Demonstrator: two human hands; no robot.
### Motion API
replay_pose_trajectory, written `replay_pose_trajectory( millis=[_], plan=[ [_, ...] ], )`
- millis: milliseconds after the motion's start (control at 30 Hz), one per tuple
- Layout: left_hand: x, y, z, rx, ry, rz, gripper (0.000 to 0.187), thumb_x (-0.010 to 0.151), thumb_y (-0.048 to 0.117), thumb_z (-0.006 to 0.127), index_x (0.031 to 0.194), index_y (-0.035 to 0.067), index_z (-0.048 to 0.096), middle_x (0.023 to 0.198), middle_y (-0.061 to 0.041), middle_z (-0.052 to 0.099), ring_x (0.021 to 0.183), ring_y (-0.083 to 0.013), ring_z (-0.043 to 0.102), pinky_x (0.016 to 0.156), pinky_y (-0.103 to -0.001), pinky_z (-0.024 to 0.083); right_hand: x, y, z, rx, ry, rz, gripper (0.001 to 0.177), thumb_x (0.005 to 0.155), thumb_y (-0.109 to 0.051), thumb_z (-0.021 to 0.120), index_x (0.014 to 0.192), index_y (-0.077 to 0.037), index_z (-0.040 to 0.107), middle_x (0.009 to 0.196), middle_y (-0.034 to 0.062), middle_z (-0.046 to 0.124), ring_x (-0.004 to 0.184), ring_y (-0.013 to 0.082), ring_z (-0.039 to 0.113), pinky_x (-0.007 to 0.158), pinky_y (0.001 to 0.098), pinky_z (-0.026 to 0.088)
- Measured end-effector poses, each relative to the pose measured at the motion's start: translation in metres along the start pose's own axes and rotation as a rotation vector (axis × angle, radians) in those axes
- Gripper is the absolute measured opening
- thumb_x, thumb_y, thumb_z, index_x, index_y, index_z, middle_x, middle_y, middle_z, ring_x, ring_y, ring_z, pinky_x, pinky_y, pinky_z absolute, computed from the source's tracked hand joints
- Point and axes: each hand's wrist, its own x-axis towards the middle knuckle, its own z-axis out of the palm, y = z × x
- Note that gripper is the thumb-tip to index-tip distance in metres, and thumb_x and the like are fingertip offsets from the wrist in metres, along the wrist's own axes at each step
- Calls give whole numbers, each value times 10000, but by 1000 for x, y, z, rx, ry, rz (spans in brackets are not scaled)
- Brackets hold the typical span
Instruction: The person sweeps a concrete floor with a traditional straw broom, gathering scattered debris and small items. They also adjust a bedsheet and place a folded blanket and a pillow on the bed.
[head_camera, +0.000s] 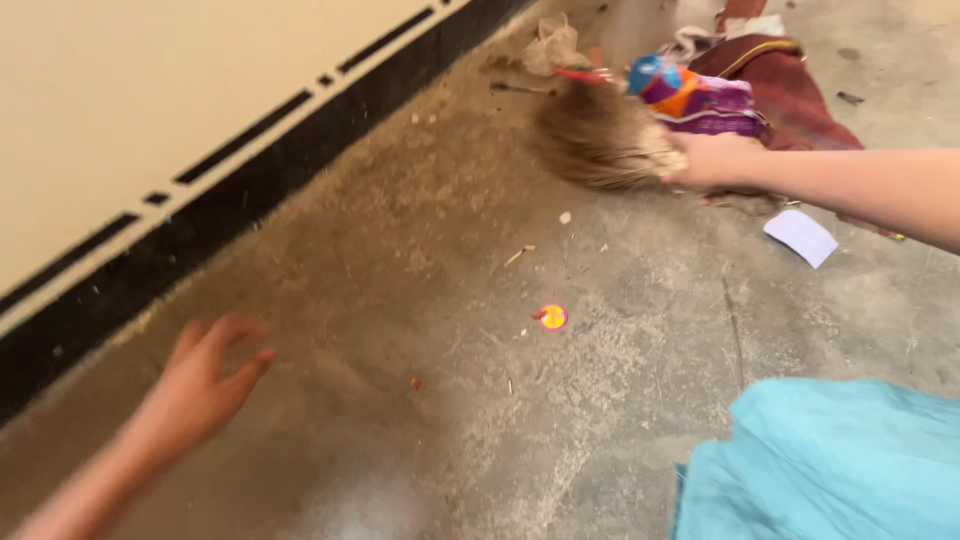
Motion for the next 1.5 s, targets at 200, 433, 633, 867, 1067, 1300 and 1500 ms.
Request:
replay_pose_trajectory(
  millis=[200, 433, 633, 867, 1067, 1300, 1500],
  plan=[
    [132, 150, -102, 423, -762, 264, 342, 957, 399, 579, 1253, 246, 657, 1266, -45, 711, 1208, -223, 655, 1090, -416, 520, -82, 54, -34, 454, 50, 217, 794, 908, -463, 658, 1641, -377, 364, 1029, 143, 821, 651, 249, 748, 749, 374, 604],
    [171, 170, -98, 444, -312, 370, 407, 945, 361, 597, 1336, 263, 655, 1168, -22, 775, 1113, -230, 685, 1010, -439, 516, -207, -15, -49, 759, -67, 48, 690, 896, -414, 687, 1528, -463, 415, 790, 40, 650, 544, 149, 609, 529, 339, 561],
    [173, 120, -108, 131, -45, 147, 402, 1041, 198, 496, 1384, 111, 688, 1240, -125, 749, 1071, -239, 693, 850, -439, 548, -275, -96, -45, 547, -529, -354, 752, 907, -462, 624, 1597, -534, 334, 958, 34, 761, 628, 171, 677, 671, 353, 607],
    [134, 127, -22, 97, -505, 89, 411, 1016, 250, 527, 1402, 146, 620, 1321, -111, 703, 1217, -261, 669, 973, -464, 551, -289, -91, 4, 290, -617, -520, 713, 924, -559, 570, 1588, -524, 314, 1204, 6, 749, 907, 217, 768, 825, 370, 605],
    [67, 201, 34, 87, -743, 371, 454, 991, 377, 589, 1407, 198, 598, 1376, -41, 689, 1230, -227, 681, 1042, -430, 535, -240, 6, 1, 257, -430, -27, 689, 936, -523, 600, 1567, -534, 325, 936, 173, 793, 702, 288, 753, 717, 429, 654],
    [36, 240, 49, 470, -541, 814, 622, 951, 244, 584, 1550, 210, 420, 1541, -98, 416, 1315, -302, 494, 1068, -429, 407, -233, 84, -32, 232, -6, 123, 707, 939, -467, 585, 1599, -465, 332, 975, 101, 769, 597, 236, 740, 717, 375, 608],
    [54, 213, 29, 814, -448, 1030, 386, 940, 91, 513, 1300, 193, 605, 1377, -19, 538, 1302, -213, 506, 1077, -390, 409, -270, 48, -26, 494, 78, 36, 693, 912, -499, 625, 1541, -514, 333, 1001, 43, 763, 582, 205, 717, 634, 363, 634]
  ],
)
